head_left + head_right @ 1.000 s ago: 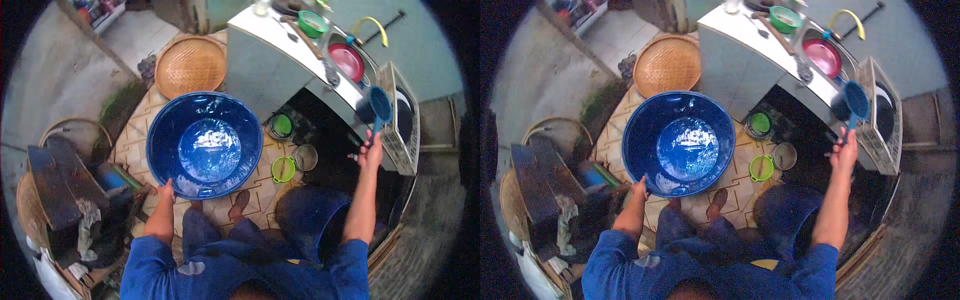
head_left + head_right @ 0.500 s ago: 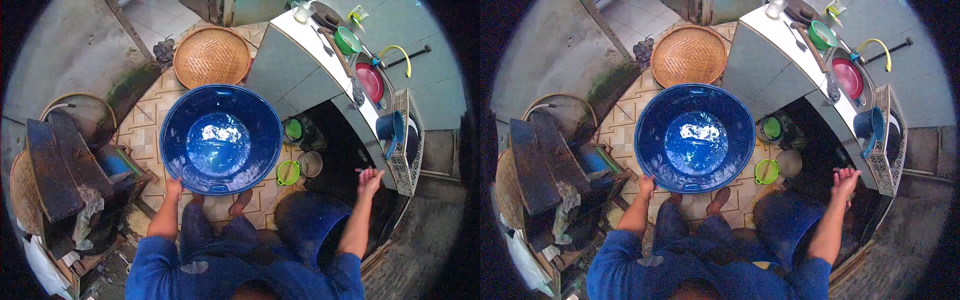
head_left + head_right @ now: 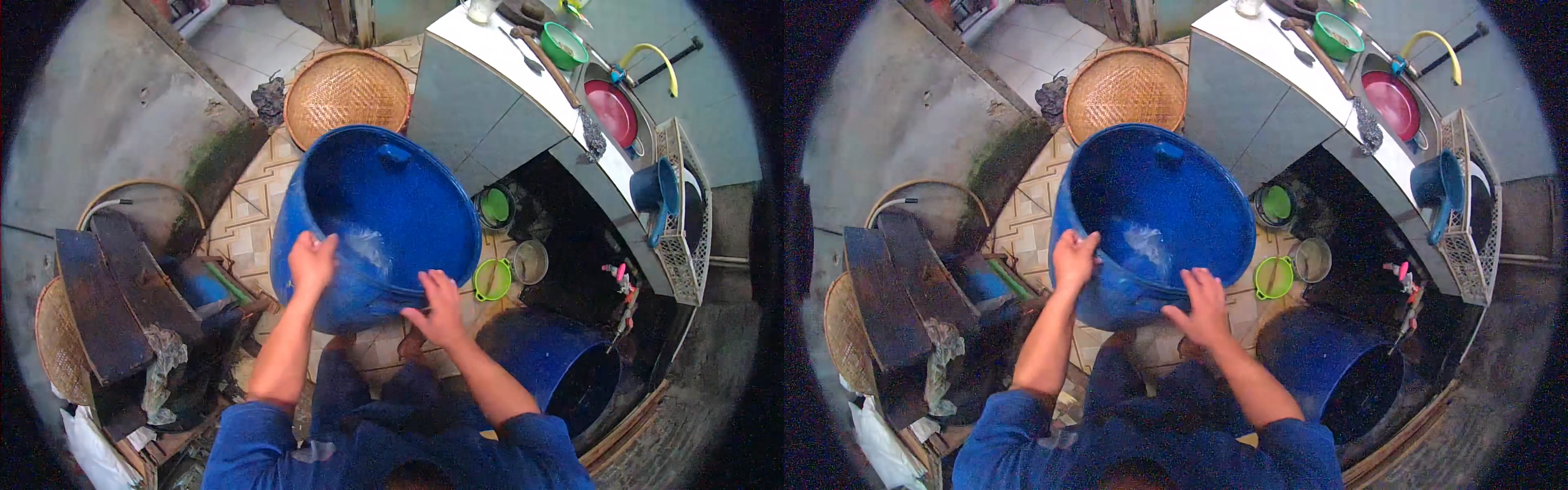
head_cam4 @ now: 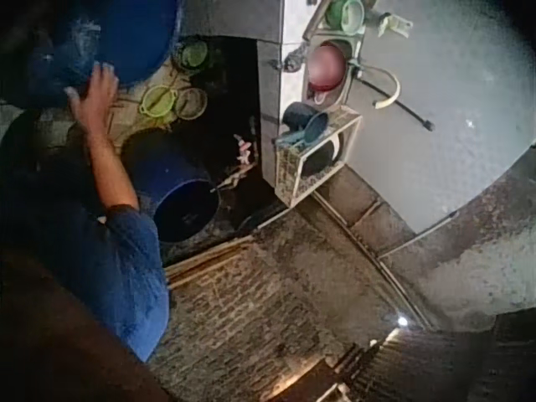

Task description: The person washes and scrubs a large blue plastic basin and its lid, using a scoop to pour water and a scouring pad to scrub the surfaces before rinsing them.

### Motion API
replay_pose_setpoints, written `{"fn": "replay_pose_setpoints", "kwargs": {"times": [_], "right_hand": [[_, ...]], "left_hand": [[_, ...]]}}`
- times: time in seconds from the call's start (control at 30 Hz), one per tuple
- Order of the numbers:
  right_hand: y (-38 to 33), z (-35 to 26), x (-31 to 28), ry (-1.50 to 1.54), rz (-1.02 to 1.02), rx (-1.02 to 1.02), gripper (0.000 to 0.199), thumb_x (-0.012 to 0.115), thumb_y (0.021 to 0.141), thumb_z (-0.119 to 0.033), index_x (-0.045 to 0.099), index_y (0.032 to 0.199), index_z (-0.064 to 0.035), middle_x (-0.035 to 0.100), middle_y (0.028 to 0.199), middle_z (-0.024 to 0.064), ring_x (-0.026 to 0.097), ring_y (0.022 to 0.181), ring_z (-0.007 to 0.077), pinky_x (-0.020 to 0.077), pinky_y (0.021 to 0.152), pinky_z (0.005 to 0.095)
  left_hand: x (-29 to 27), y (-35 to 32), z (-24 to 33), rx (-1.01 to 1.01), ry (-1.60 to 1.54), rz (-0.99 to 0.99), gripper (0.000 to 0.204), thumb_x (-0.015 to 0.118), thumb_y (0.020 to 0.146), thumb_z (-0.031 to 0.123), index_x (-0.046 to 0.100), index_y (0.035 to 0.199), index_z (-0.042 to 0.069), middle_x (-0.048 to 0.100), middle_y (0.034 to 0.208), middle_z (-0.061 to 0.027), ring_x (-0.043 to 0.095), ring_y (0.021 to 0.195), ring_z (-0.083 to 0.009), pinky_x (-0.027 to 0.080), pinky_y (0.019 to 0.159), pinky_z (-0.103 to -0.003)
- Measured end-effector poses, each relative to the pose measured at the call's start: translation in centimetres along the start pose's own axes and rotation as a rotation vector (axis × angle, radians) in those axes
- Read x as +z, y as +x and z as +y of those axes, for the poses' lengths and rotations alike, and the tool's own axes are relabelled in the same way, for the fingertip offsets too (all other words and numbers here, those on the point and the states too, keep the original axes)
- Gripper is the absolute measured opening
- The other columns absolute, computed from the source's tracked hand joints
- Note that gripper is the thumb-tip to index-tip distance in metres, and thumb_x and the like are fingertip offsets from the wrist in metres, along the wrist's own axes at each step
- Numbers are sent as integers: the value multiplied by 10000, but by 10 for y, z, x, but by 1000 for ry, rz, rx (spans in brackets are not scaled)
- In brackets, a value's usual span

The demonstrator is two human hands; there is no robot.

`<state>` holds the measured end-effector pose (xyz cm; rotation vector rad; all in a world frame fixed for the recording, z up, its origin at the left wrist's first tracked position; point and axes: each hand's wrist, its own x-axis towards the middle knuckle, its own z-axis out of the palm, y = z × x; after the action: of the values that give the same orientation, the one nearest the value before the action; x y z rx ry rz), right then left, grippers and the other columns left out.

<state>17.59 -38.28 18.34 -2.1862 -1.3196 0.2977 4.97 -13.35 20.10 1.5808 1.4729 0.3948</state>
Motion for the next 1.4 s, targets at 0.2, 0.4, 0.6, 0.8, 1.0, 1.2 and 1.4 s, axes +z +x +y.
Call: {"fn": "replay_pose_setpoints", "kwargs": {"times": [0.2,0.4,0.6,0.8,1.0,1.2,1.4], "right_hand": [[18,23,57,21,32,391,365,692,869,-306,601,1082,-24,654,1006,221,608,971,418,457,832,508],[50,65,40,-22,118,503,360,615,918,-372,606,975,-17,663,868,244,635,828,448,481,715,518],[90,85,49,17,116,488,407,568,954,-390,597,924,15,642,795,287,623,789,494,468,694,560],[99,96,57,93,168,576,429,547,982,-375,631,897,37,634,728,252,626,694,422,459,635,497],[84,133,72,152,272,634,513,513,1003,-419,628,826,49,594,645,150,571,617,232,439,601,423],[41,184,112,415,406,917,577,506,989,-503,640,891,49,638,758,140,576,700,211,480,706,391],[-1,213,159,659,395,1134,557,511,988,-506,660,1001,30,687,895,108,604,786,193,489,770,374]], "left_hand": [[22,8,-1,156,-43,-201,262,698,902,250,635,924,-3,675,817,-91,662,730,-161,514,661,-319],[-41,70,-238,-185,21,168,580,665,896,398,571,1292,-15,544,1344,-203,508,1247,-313,385,1042,-380],[-66,93,-361,-652,-615,-28,879,523,884,646,264,1538,118,271,1574,-167,297,1421,-314,260,1126,-513],[-47,121,-316,-693,-499,-94,1036,404,827,825,286,1528,72,324,1563,-122,298,1432,-288,221,1161,-447],[-41,147,-327,-548,-674,-181,901,441,909,707,312,1512,50,389,1516,-140,398,1353,-308,293,1118,-444],[-32,156,-265,-382,-449,-95,789,460,947,633,418,1432,13,494,1402,-147,481,1251,-275,339,1086,-410],[-52,158,-242,-274,-265,-36,724,457,972,584,508,1353,-31,518,1370,-159,502,1224,-262,355,1065,-378]]}}
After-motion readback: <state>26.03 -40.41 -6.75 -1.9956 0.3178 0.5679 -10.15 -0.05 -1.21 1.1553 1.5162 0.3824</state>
